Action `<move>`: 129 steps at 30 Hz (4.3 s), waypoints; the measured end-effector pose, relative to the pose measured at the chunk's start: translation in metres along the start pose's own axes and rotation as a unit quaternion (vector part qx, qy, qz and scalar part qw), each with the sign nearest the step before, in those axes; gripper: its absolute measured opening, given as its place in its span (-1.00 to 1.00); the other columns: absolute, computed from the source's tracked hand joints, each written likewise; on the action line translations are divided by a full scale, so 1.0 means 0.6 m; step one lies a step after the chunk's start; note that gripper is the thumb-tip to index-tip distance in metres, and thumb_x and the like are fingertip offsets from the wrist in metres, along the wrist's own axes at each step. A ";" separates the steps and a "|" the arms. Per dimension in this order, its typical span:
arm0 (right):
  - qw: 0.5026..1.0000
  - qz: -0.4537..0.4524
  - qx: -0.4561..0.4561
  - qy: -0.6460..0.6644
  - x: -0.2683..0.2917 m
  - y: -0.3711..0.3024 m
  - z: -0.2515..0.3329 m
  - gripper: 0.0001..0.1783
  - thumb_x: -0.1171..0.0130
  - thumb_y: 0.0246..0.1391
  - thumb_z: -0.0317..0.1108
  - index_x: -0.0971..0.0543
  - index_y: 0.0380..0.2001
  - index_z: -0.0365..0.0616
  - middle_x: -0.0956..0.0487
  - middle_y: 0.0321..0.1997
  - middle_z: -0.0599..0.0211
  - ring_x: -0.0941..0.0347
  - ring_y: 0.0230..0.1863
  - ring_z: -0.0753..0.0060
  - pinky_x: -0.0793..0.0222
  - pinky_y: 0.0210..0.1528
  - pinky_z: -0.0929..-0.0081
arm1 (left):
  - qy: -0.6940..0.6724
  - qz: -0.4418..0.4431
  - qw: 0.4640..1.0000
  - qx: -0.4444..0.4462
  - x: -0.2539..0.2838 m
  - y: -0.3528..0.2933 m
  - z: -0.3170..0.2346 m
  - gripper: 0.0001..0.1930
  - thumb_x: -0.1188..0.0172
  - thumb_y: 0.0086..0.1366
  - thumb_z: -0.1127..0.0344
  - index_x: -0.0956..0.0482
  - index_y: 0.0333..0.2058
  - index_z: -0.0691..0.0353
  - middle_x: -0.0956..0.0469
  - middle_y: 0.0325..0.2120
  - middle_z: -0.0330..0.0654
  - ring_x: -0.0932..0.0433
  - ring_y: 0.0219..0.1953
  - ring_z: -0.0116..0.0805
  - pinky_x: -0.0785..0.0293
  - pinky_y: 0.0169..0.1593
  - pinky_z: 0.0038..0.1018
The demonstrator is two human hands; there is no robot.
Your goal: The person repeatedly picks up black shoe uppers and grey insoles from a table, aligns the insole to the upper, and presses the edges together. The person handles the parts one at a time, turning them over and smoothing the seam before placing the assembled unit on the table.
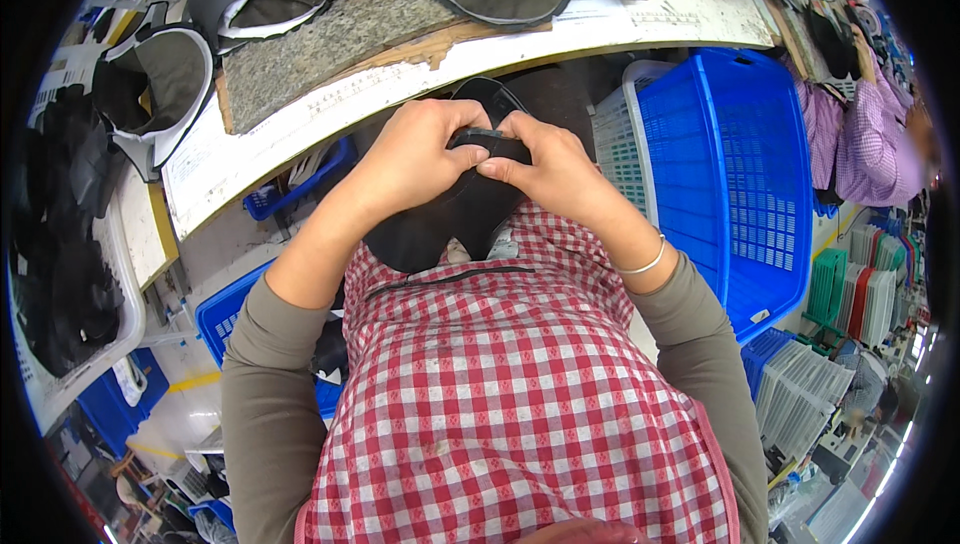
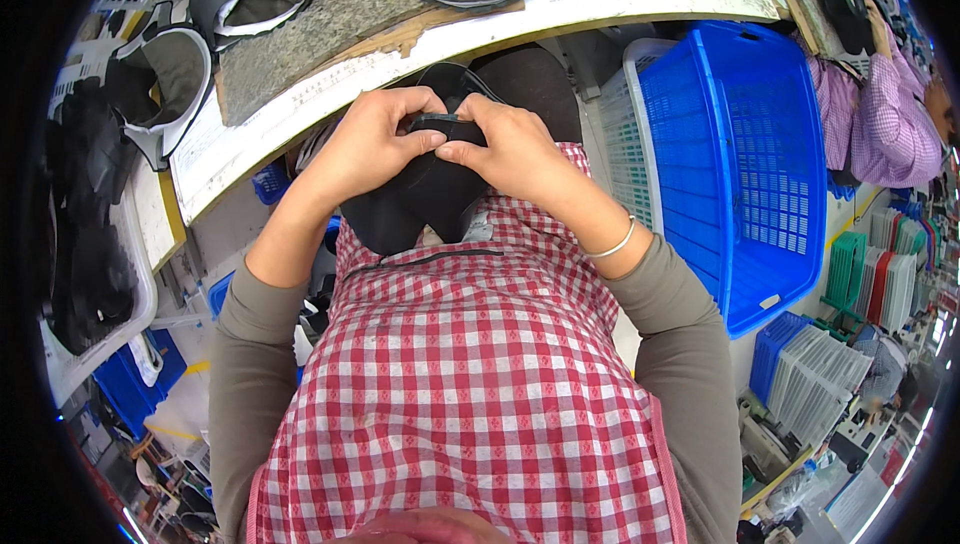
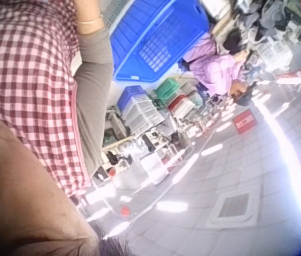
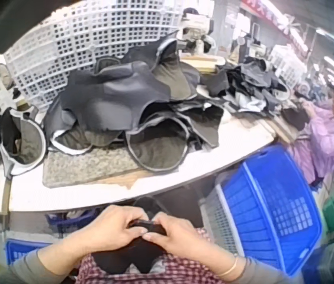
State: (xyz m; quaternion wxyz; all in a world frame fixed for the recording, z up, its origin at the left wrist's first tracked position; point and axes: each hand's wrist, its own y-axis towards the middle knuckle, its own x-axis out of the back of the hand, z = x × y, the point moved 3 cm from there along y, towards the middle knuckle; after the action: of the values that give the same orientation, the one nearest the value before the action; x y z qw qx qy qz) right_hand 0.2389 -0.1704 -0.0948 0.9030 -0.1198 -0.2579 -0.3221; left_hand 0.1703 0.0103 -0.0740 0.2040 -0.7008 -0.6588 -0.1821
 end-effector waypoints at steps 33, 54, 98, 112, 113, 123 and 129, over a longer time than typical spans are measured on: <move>0.990 0.098 0.034 0.091 -0.121 0.022 0.072 -0.92 -0.32 0.21 -0.50 -0.63 -0.24 -0.24 -0.61 -0.25 0.29 -0.52 -0.29 0.46 -0.46 -0.18 0.50 | 0.409 -0.574 0.624 0.338 0.655 -0.250 0.284 -0.11 -0.45 0.15 -0.16 -0.35 0.25 0.36 -0.52 0.10 0.12 -0.49 0.18 0.13 -0.53 0.15 -0.09; 0.682 0.020 -0.047 0.729 -0.066 0.196 0.061 -0.55 0.04 0.50 -0.14 -0.46 0.24 -0.22 -0.55 0.25 0.21 -0.53 0.20 0.21 -0.51 0.26 0.26 | 0.427 -0.206 0.879 0.058 0.253 -0.181 0.086 -0.47 -0.11 0.20 0.64 -0.60 0.16 0.18 -0.50 0.25 0.06 -0.56 0.23 0.02 -0.57 0.22 -0.26; 0.848 -0.163 0.480 -0.151 0.012 0.180 0.229 -0.85 -0.42 -0.05 -0.32 -0.64 -0.43 -0.06 -0.61 -0.37 0.46 -0.52 -0.16 0.32 -0.29 -0.10 0.29 | -0.012 -0.423 0.904 0.063 0.131 -0.228 -0.062 -0.61 -0.27 0.15 0.73 -0.68 -0.06 0.26 -0.59 -0.16 -0.15 -0.62 -0.21 -0.41 -0.58 -0.31 -0.57; 0.843 -0.129 0.187 0.488 0.207 0.206 0.053 -0.79 -0.31 0.33 -0.23 -0.70 -0.16 -0.15 -0.67 -0.31 0.44 -0.48 -0.31 0.60 -0.41 -0.19 0.60 | 0.199 -0.356 0.892 -0.198 0.204 -0.073 -0.187 -0.61 -0.37 -0.03 0.64 -0.76 -0.20 0.13 -0.42 -0.32 -0.18 -0.45 -0.23 -0.23 -0.43 -0.16 -0.37; 0.836 -0.145 0.140 0.510 0.197 0.186 0.024 -0.76 -0.29 0.34 -0.23 -0.67 -0.09 -0.16 -0.67 -0.26 0.39 -0.50 -0.32 0.57 -0.42 -0.19 0.59 | 0.176 -0.334 0.910 -0.174 0.200 -0.047 -0.173 -0.60 -0.41 -0.06 0.64 -0.76 -0.21 0.10 -0.38 -0.34 -0.21 -0.43 -0.22 -0.24 -0.42 -0.16 -0.38; 0.692 0.118 -0.068 0.709 0.018 0.066 -0.021 -0.56 -0.28 0.32 0.01 -0.62 -0.02 -0.15 -0.65 -0.06 0.11 -0.44 -0.24 0.47 -0.41 -0.25 0.52 | 0.156 -0.304 0.913 -0.222 0.171 -0.018 -0.156 -0.62 -0.33 -0.10 0.77 -0.65 -0.28 0.22 -0.55 -0.16 -0.18 -0.55 -0.14 -0.22 -0.50 -0.08 -0.40; 0.499 0.187 -0.018 0.846 0.010 0.100 0.071 -0.63 -0.09 0.44 0.09 -0.63 -0.08 0.06 -0.47 -0.41 0.60 -0.18 -0.51 0.69 -0.21 -0.41 0.65 | 0.096 -0.315 0.924 -0.196 0.199 -0.035 -0.154 -0.63 -0.33 -0.02 0.77 -0.60 -0.22 0.28 -0.57 -0.26 -0.20 -0.56 -0.19 -0.37 -0.48 -0.16 -0.50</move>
State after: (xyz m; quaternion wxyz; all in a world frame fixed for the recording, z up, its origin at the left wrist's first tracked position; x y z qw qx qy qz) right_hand 0.2647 -0.1115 -0.0588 0.7269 0.1484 0.6633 -0.0979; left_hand 0.1586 0.0641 0.0682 0.0570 -0.4623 -0.7740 -0.4288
